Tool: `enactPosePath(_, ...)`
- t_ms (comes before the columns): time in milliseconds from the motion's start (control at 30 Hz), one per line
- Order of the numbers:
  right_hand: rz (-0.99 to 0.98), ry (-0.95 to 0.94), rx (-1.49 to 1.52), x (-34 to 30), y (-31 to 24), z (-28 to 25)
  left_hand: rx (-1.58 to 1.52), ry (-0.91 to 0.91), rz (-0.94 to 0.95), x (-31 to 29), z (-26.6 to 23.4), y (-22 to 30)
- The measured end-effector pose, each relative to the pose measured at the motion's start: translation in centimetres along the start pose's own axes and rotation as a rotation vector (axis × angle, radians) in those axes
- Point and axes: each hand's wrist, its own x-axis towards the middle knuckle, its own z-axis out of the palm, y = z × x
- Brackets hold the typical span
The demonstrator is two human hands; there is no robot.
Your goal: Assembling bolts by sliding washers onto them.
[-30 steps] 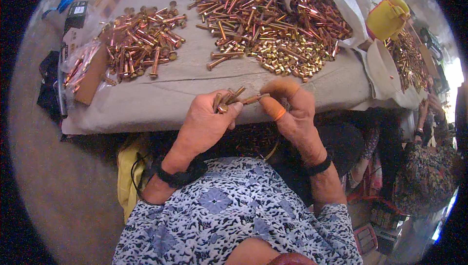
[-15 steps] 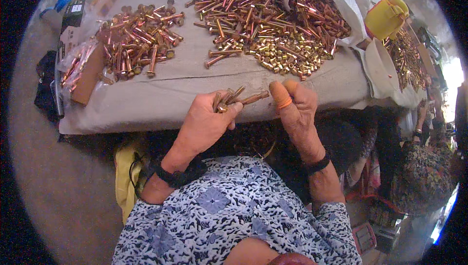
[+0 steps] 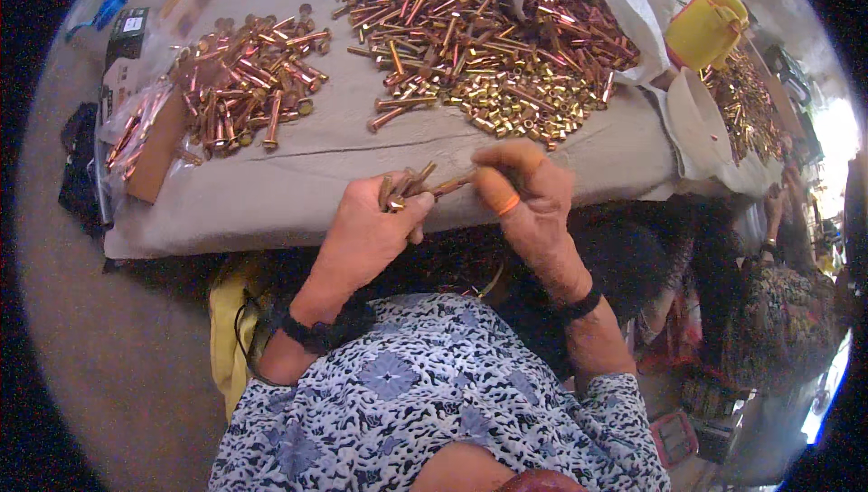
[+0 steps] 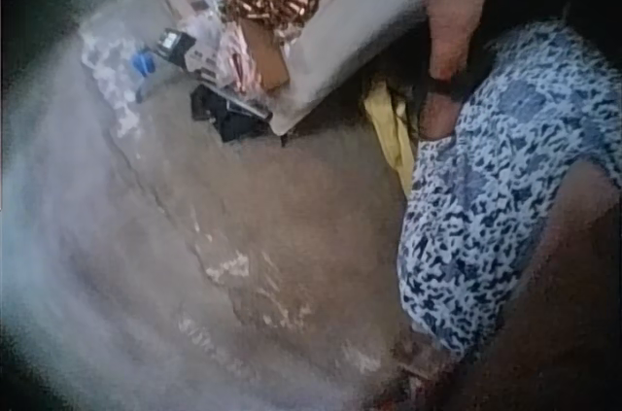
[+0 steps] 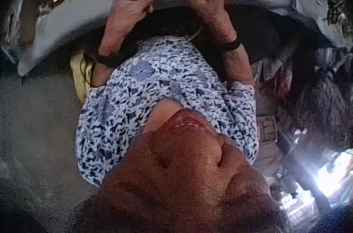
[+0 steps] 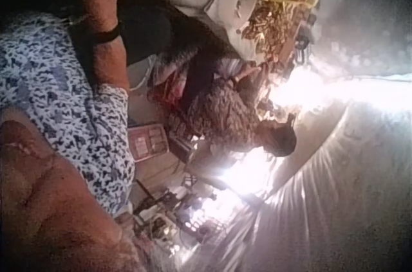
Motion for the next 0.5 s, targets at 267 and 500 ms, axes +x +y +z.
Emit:
enactPosePath(267,-0.038,-0.2,-0.152,0.2,-0.1,-1.0,-0.002,-0.065,-0.034,-0.3,0.0,0.2)
enactPosePath(500,-0.146,0.185,0.086,0.1,-0.7,1.5,-0.046,-0.046,-0.06,-0.4,-0.2,0.6)
